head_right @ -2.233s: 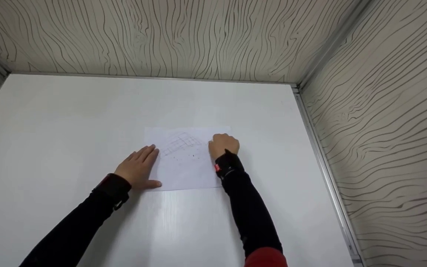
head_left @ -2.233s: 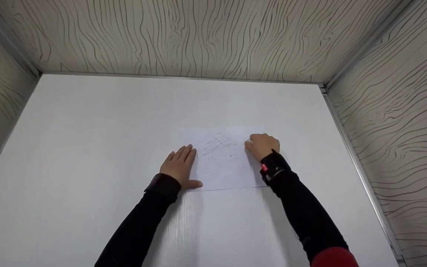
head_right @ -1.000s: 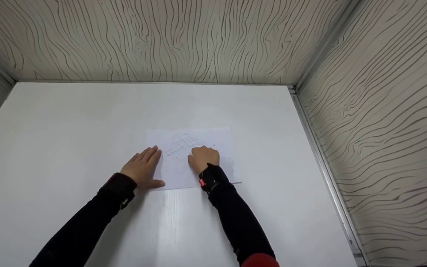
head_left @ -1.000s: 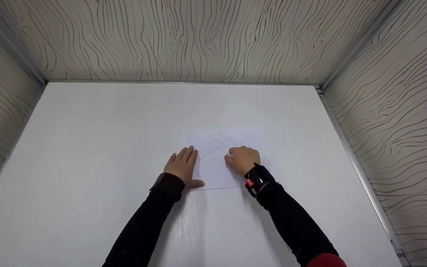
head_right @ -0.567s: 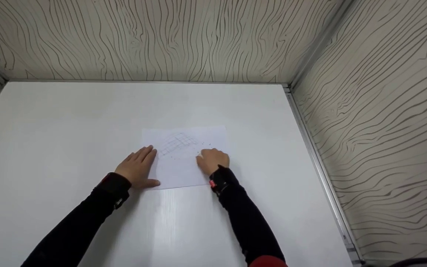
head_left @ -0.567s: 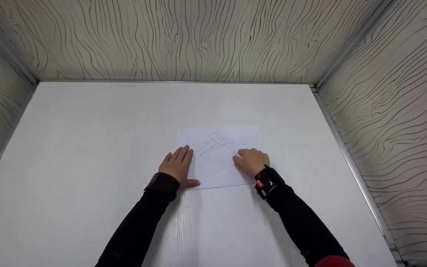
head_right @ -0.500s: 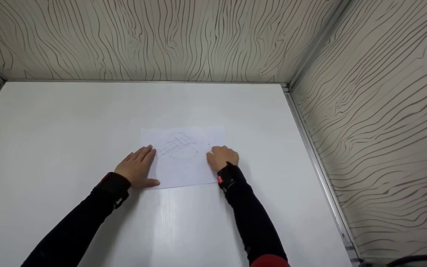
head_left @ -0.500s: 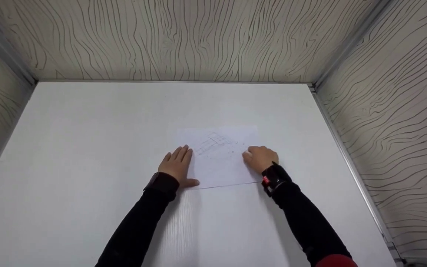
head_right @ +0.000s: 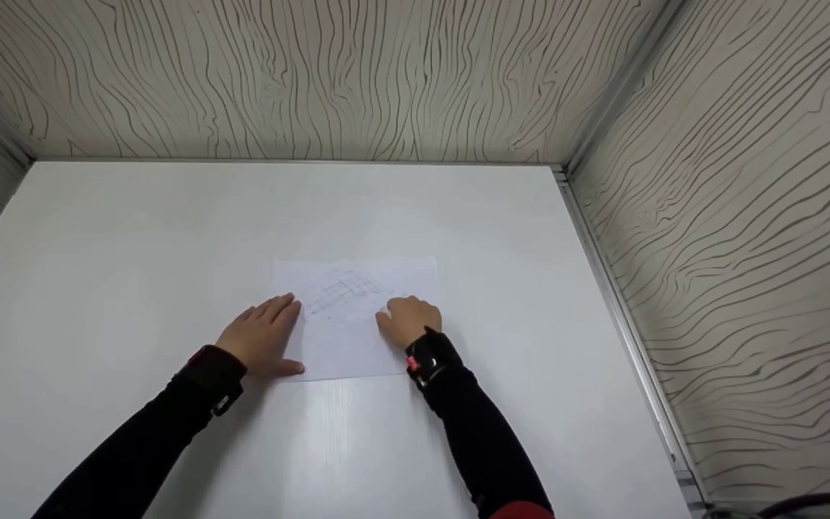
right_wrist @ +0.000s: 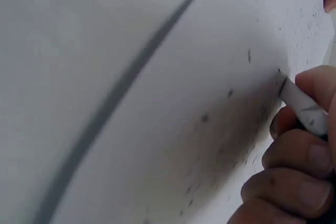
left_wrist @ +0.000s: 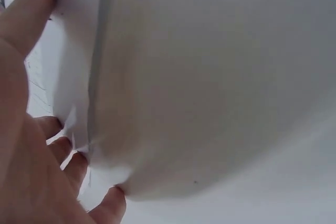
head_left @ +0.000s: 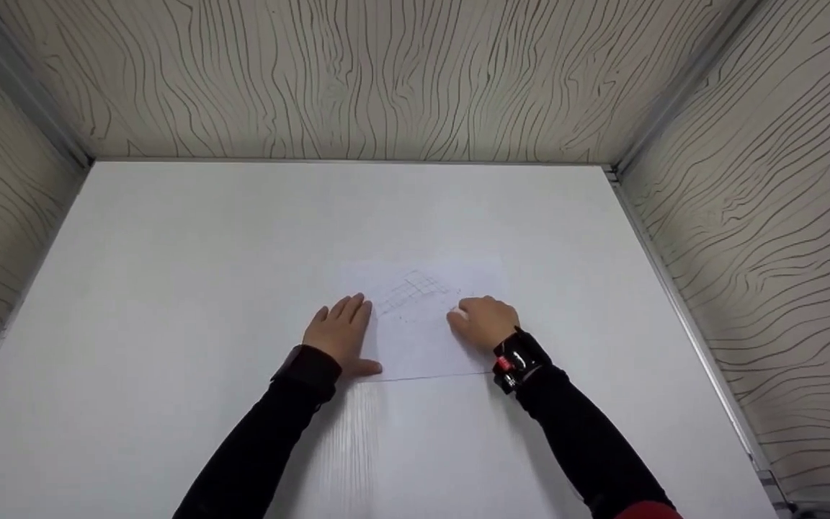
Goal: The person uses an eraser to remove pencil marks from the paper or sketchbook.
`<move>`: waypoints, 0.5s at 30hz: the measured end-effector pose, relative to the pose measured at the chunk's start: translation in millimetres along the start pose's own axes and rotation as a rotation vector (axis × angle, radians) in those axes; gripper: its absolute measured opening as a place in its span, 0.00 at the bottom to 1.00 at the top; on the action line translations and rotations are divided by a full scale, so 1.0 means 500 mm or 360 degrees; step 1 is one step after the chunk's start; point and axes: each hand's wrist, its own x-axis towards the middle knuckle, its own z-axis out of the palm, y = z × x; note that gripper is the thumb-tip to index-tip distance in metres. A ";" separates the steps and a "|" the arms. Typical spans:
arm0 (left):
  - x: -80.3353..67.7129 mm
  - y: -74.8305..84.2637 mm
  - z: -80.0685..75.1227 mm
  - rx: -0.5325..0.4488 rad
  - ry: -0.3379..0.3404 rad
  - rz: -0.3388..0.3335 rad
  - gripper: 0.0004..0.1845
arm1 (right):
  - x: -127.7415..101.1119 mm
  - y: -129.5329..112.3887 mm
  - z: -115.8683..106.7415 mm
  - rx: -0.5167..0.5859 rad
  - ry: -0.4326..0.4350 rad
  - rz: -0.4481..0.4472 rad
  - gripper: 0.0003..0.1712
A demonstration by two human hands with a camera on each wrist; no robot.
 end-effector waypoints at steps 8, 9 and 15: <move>0.104 -0.096 0.075 0.0037 0.0243 0.0113 0.59 | 0.024 0.019 -0.020 0.0008 0.0064 0.0076 0.33; 0.111 -0.101 0.075 0.0065 0.0269 0.0103 0.59 | 0.027 0.008 -0.017 0.0007 0.0058 0.0072 0.33; 0.073 -0.060 0.024 -0.0063 0.0131 0.0036 0.58 | 0.029 -0.085 0.017 -0.0009 0.0062 -0.0043 0.26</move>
